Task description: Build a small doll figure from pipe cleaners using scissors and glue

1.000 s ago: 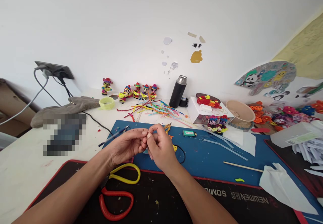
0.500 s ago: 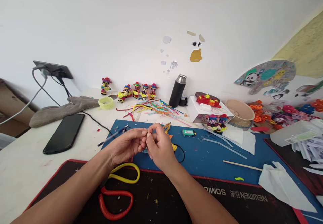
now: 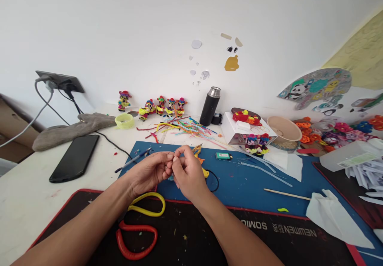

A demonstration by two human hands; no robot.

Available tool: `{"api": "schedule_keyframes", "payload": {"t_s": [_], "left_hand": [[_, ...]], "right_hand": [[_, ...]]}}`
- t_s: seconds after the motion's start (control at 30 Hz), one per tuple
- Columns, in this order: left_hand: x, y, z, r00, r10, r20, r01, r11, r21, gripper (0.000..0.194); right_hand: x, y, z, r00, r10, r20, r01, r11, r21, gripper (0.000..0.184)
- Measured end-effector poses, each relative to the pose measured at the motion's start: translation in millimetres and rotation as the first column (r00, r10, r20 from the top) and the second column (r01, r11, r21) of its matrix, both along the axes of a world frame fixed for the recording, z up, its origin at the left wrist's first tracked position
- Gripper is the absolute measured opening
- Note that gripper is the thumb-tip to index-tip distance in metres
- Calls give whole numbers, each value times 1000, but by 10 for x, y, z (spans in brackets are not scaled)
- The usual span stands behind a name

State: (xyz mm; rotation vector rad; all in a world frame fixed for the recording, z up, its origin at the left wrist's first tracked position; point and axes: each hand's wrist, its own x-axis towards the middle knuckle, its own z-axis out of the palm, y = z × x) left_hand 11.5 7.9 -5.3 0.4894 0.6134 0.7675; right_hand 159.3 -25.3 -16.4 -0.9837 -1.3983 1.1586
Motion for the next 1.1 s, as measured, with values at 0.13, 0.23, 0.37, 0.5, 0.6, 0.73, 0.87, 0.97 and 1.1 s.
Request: {"api": "schedule_keyframes", "payload": {"t_s": [0.13,0.23,0.37,0.5,0.6,0.73,0.87,0.97,1.1], "left_hand": [[8,-10,20,1000,7,-11,-7,1000,-7,13],[12,-15,20,1000,12,-18,-12,1000,-10,13],[14,-13,3,999,18,-26,-18,1000,-8,14],[11,-11,-9,1000,20,-22,-20,1000,-9,12],[11,-14,8,999,30,-29,-30,999,-10,9],[14,-22,58,1000,19,-9,-19,999,27,6],[19,-28,77,1000,20,16,-21,998,57,10],[24,-35,72,999,25,25,-26,998,57,13],[34,-40,71,1000,21,17,-22,997,68,15]], "right_hand": [[-7,-4,1,1000,-4,5,5,1000,-7,8],[-10,-6,-7,1000,-8,2,8,1000,-12,8],[-7,-6,-14,1000,-13,7,13,1000,-17,7],[-7,-8,-8,1000,-16,5,16,1000,-20,7],[-4,-6,10,1000,-14,-15,14,1000,-27,9],[12,1,46,998,-5,-70,2,999,-47,14],[33,13,51,996,-2,-94,-6,997,-78,18],[40,20,34,996,3,-93,-9,998,-70,19],[33,21,27,996,-1,-90,-5,998,-68,20]]}}
